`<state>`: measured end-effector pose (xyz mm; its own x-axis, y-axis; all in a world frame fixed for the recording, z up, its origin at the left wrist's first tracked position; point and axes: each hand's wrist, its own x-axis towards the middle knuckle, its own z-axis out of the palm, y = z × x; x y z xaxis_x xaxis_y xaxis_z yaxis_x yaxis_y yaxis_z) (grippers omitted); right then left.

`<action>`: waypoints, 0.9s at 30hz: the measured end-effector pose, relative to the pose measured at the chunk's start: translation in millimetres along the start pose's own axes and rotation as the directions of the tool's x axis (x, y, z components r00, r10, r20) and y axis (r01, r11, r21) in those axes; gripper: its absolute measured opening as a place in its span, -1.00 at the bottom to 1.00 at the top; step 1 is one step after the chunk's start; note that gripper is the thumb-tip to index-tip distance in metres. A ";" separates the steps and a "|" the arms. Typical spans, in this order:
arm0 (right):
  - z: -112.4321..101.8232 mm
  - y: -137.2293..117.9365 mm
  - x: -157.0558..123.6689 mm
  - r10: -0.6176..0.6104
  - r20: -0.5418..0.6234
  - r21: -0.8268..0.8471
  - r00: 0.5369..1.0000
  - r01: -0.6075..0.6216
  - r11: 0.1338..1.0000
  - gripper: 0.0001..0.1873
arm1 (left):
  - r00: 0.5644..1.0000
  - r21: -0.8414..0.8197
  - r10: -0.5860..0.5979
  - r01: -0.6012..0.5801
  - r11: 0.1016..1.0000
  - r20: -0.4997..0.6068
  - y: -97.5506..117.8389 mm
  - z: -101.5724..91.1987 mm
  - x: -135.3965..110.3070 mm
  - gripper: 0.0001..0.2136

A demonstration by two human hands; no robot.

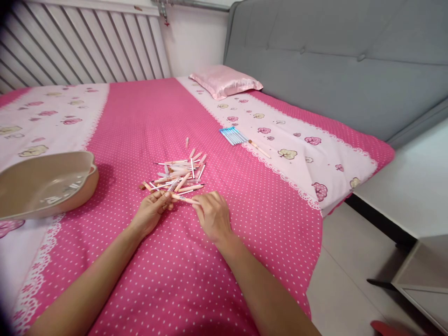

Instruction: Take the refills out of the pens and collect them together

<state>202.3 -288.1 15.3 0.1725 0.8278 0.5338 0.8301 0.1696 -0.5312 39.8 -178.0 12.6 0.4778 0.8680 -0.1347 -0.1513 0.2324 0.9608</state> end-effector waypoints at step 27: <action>2.1 1.6 1.3 0.036 0.004 -0.042 0.999 -0.035 0.998 -0.75 | 1.000 0.063 0.002 -0.002 0.998 0.005 2.4 2.5 -1.6 -0.73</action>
<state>202.8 -285.6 13.7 0.1997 0.8355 0.5119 0.8453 0.1174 -0.5213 40.8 -179.9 15.8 0.4816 0.8664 -0.1320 -0.0971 0.2024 0.9745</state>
